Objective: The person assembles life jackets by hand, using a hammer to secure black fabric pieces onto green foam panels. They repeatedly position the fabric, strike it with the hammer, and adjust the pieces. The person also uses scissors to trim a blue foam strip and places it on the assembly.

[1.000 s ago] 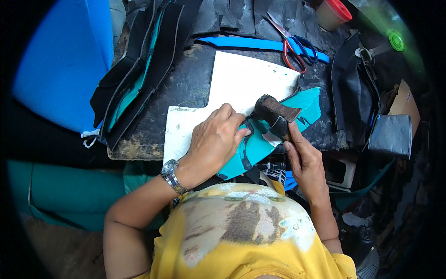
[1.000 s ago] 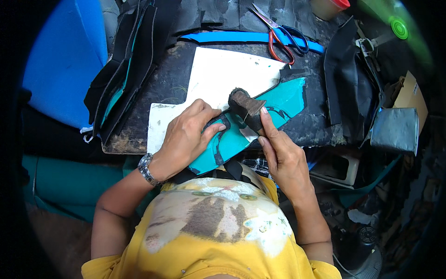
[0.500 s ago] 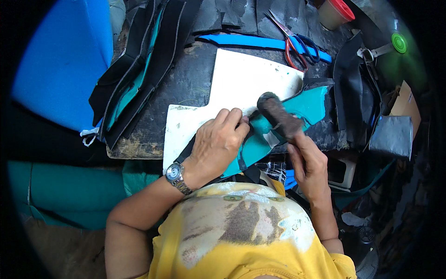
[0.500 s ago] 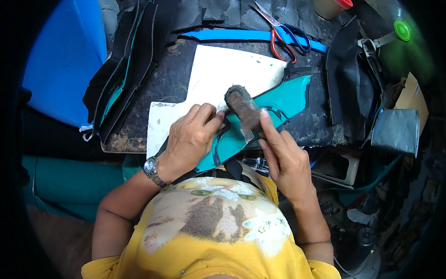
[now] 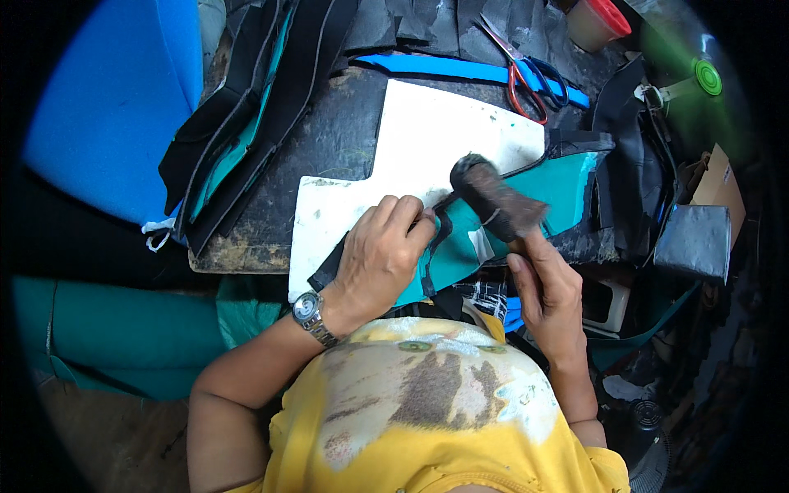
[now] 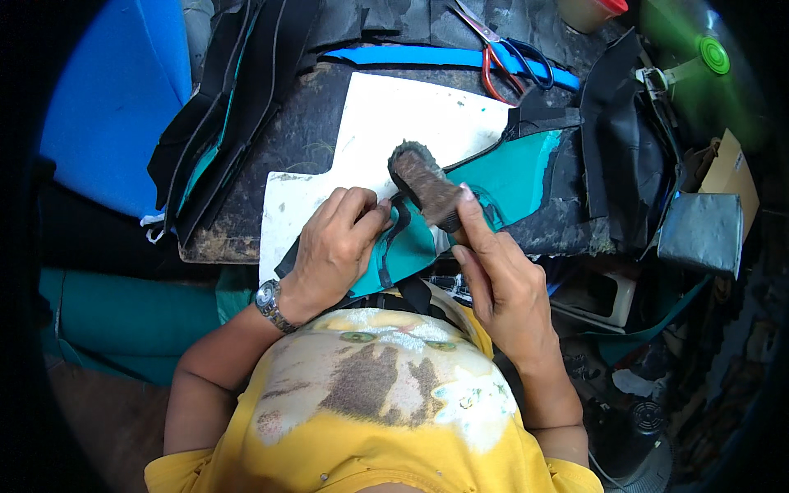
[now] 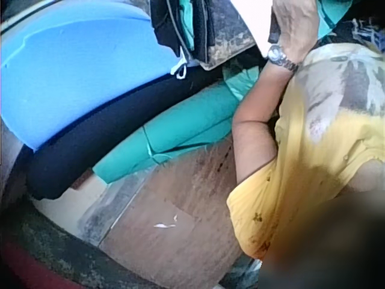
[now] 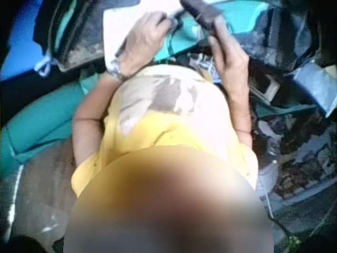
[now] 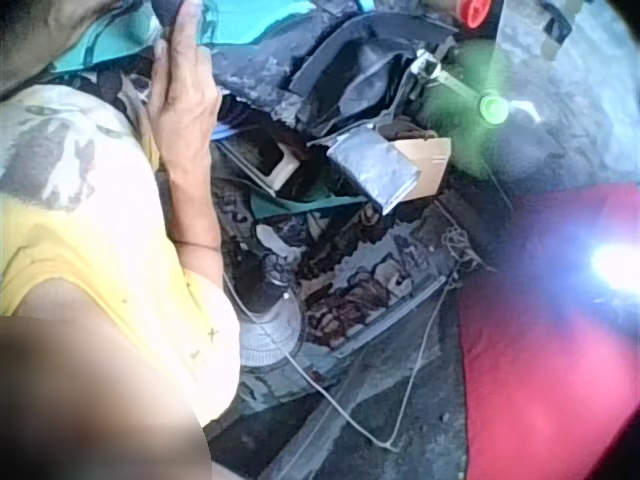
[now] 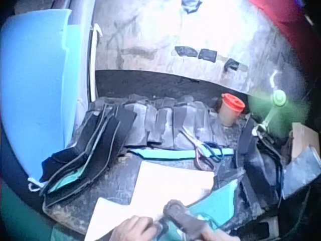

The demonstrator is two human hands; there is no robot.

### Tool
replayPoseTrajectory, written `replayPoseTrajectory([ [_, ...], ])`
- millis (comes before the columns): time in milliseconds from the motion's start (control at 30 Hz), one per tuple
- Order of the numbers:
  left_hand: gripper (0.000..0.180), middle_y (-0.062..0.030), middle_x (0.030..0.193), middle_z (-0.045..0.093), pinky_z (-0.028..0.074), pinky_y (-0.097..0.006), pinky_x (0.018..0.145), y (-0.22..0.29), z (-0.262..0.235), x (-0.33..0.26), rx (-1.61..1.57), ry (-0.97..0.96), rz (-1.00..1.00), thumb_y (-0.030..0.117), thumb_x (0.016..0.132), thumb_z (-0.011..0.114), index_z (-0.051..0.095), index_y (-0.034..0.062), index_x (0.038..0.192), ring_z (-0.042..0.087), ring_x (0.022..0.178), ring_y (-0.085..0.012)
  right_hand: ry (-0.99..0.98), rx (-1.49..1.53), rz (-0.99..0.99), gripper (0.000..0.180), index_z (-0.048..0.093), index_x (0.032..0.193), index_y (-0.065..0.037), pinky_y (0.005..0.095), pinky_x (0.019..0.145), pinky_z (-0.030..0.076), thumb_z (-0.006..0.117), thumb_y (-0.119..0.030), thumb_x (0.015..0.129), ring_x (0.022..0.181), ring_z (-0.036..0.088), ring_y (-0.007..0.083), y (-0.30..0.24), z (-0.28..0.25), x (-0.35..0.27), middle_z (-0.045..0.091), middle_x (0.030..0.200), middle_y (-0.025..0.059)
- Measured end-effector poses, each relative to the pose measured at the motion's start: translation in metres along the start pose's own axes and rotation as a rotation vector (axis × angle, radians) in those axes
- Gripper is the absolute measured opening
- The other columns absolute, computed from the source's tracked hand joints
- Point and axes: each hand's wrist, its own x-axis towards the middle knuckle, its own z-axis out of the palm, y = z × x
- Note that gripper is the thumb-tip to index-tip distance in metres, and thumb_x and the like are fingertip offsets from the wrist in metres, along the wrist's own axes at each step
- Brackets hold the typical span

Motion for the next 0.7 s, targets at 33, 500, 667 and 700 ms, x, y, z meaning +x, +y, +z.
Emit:
replayPoseTrajectory([
  [33, 0.016, -0.0109, 0.096, 0.059, 0.052, -0.038, 0.075, -0.001, 0.000, -0.001, 0.001, -0.018, 0.006, 0.001, 0.085, 0.070, 0.068, -0.0016, 0.100, 0.060, 0.089, -0.0269, -0.047, -0.009, -0.001, 0.061, 0.051, 0.150, -0.016, 0.0410, 0.066, 0.055, 0.068, -0.003, 0.093, 0.068, 0.066, 0.0297, -0.002, -0.001, 0.000, 0.067, 0.085, 0.0162],
  [500, 0.021, -0.0102, 0.095, 0.058, 0.045, -0.039, 0.078, -0.007, -0.013, -0.011, -0.135, -0.017, -0.093, 0.010, 0.086, 0.073, 0.067, 0.0007, 0.103, 0.057, 0.089, -0.0269, -0.118, -0.111, 0.053, 0.063, 0.049, 0.151, -0.018, 0.0418, 0.066, 0.056, 0.068, -0.004, 0.093, 0.073, 0.070, 0.0323, -0.002, 0.008, -0.006, 0.068, 0.090, 0.0176],
  [667, 0.020, -0.0096, 0.098, 0.057, 0.043, -0.038, 0.079, -0.009, -0.011, -0.019, -0.087, -0.030, -0.051, 0.013, 0.088, 0.072, 0.068, 0.0018, 0.104, 0.055, 0.092, -0.0252, -0.094, -0.058, 0.003, 0.064, 0.049, 0.151, -0.018, 0.0401, 0.065, 0.056, 0.069, -0.003, 0.092, 0.072, 0.069, 0.0300, -0.002, 0.005, -0.006, 0.067, 0.088, 0.0168],
  [700, 0.019, -0.0094, 0.097, 0.057, 0.042, -0.038, 0.079, -0.009, -0.010, -0.020, -0.065, -0.011, -0.035, 0.013, 0.088, 0.072, 0.068, 0.0020, 0.104, 0.055, 0.092, -0.0252, -0.072, -0.060, -0.023, 0.064, 0.049, 0.151, -0.018, 0.0398, 0.065, 0.056, 0.069, -0.003, 0.092, 0.071, 0.068, 0.0293, -0.003, 0.005, -0.006, 0.067, 0.087, 0.0165],
])
